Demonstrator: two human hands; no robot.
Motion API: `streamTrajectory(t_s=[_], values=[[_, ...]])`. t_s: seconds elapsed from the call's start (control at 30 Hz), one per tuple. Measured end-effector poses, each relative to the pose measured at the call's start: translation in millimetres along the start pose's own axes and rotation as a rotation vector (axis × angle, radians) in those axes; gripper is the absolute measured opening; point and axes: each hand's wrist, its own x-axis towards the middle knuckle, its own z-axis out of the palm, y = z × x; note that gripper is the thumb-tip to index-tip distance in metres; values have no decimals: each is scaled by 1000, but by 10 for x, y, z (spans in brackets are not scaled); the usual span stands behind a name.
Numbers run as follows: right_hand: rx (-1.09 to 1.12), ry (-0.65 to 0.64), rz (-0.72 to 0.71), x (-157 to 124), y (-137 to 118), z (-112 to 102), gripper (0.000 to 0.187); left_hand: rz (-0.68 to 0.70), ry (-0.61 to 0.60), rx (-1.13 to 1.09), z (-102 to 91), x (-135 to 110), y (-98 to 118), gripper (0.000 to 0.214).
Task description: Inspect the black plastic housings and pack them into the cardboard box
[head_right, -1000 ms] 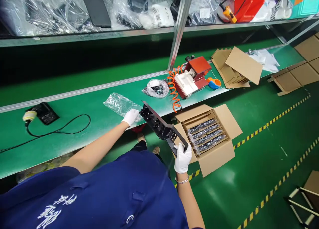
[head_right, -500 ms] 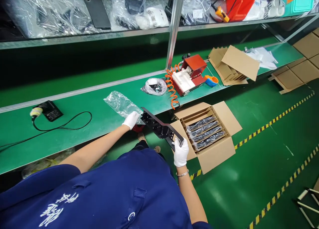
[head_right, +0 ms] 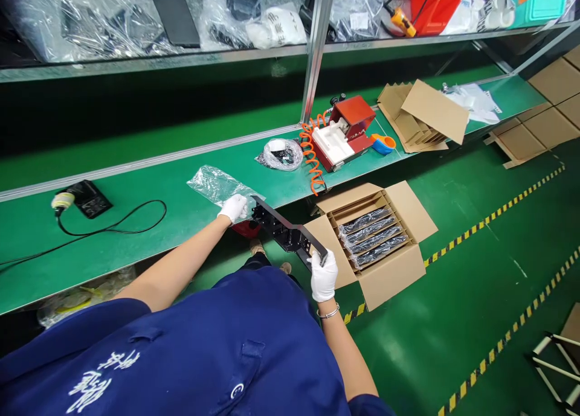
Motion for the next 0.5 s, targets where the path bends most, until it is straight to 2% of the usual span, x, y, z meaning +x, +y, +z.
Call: streamTrajectory(t_s=[0.13, 0.3, 0.43, 0.5], values=[[-29, -35, -11, 1, 1, 76, 31, -25, 36, -35, 11, -113, 49, 30], [62, 83, 37, 39, 6, 133, 31, 38, 29, -13, 24, -276, 61, 24], [-40, -18, -30, 47, 22, 136, 31, 34, 68, 4, -47, -298, 57, 32], [-7, -41, -4, 61, 27, 168, 31, 73, 66, 7, -83, -302, 65, 29]])
